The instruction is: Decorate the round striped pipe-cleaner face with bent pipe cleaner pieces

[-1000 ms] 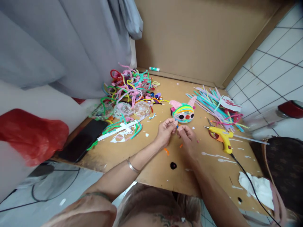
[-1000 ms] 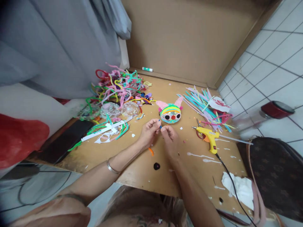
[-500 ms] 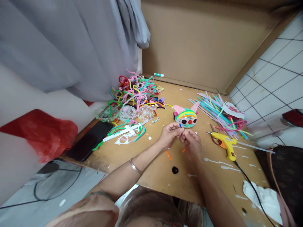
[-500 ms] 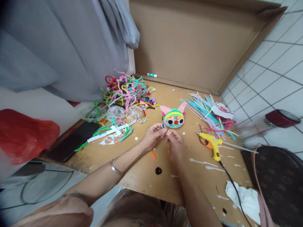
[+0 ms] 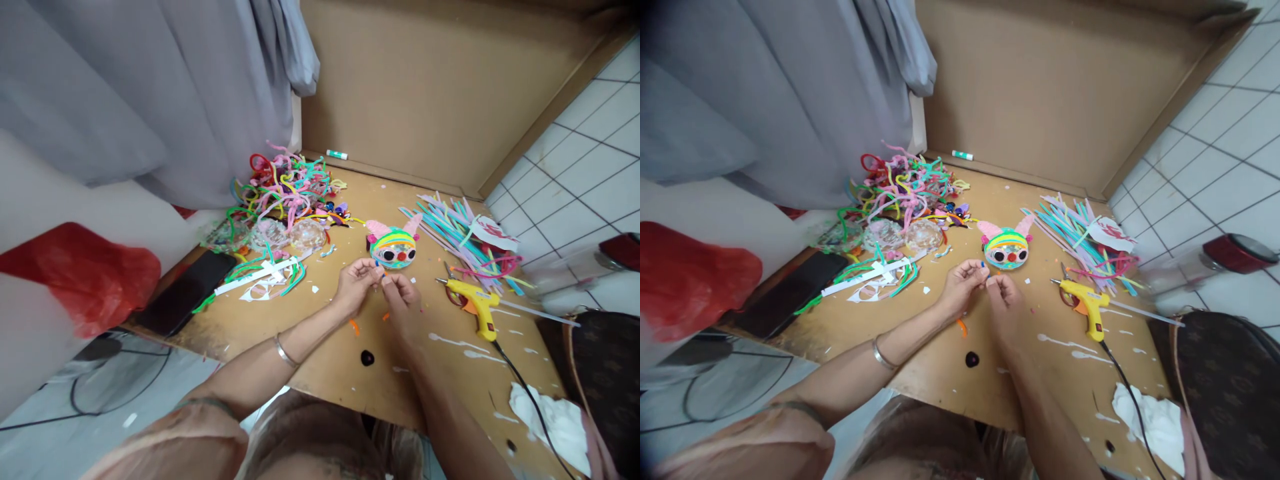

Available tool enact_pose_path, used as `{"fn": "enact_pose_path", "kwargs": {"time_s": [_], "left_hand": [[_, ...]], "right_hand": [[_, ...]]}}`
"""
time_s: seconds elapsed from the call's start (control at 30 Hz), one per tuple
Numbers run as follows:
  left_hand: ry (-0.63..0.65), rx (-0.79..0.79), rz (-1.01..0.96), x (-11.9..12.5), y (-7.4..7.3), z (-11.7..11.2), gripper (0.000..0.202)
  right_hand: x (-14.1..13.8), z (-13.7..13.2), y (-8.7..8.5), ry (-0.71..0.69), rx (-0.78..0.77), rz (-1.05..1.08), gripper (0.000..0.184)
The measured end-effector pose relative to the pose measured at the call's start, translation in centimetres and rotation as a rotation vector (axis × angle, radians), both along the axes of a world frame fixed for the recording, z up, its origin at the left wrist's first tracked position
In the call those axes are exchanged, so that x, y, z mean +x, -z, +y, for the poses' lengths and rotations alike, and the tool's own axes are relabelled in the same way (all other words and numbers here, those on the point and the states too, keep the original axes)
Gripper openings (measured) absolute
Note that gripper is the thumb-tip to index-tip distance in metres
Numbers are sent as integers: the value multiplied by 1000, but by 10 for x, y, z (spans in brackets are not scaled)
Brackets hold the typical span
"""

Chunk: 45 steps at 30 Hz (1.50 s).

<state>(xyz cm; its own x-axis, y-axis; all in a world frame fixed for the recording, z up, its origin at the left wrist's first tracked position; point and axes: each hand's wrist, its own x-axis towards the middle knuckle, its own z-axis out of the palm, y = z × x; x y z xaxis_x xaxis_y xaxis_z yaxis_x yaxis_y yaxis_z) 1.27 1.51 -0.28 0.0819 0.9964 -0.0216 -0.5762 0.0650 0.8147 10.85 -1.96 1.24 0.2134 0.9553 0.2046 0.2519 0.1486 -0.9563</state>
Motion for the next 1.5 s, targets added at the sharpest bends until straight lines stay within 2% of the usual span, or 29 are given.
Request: {"fn": "enact_pose_path", "kwargs": {"time_s": [0.13,0.3,0.43,0.63,0.83,0.93,1.03,1.2,1.37,1.5], "left_hand": [[2,24,8,0,0,0,47],[-9,73,23,-4,-3,2,45],[8,73,7,-5,-5,3,47],[183,91,22,-5,-4,-1,51],[97,133,106,-5,-4,-3,51],[114,156,148,-6,-4,-2,51],[158,215,227,-9,-3,-2,50],[147,333,349,-13,-1,-1,39],[63,458,551,-16,-3,-1,26],[51,609,651,-15,-3,0,23]], "right_hand": [[-2,-1,1,74,31,-46,26],[-3,-2,4,94,62,-120,24],[-3,-4,4,158,93,-80,23],[-1,-5,2,81,117,-41,26],[0,-4,3,112,115,-110,27],[-1,-4,3,129,109,-119,28],[-1,-5,3,146,100,-108,29],[0,-3,4,149,87,-88,24],[3,-2,5,172,118,-34,21],[7,0,3,89,135,-12,25]]}}
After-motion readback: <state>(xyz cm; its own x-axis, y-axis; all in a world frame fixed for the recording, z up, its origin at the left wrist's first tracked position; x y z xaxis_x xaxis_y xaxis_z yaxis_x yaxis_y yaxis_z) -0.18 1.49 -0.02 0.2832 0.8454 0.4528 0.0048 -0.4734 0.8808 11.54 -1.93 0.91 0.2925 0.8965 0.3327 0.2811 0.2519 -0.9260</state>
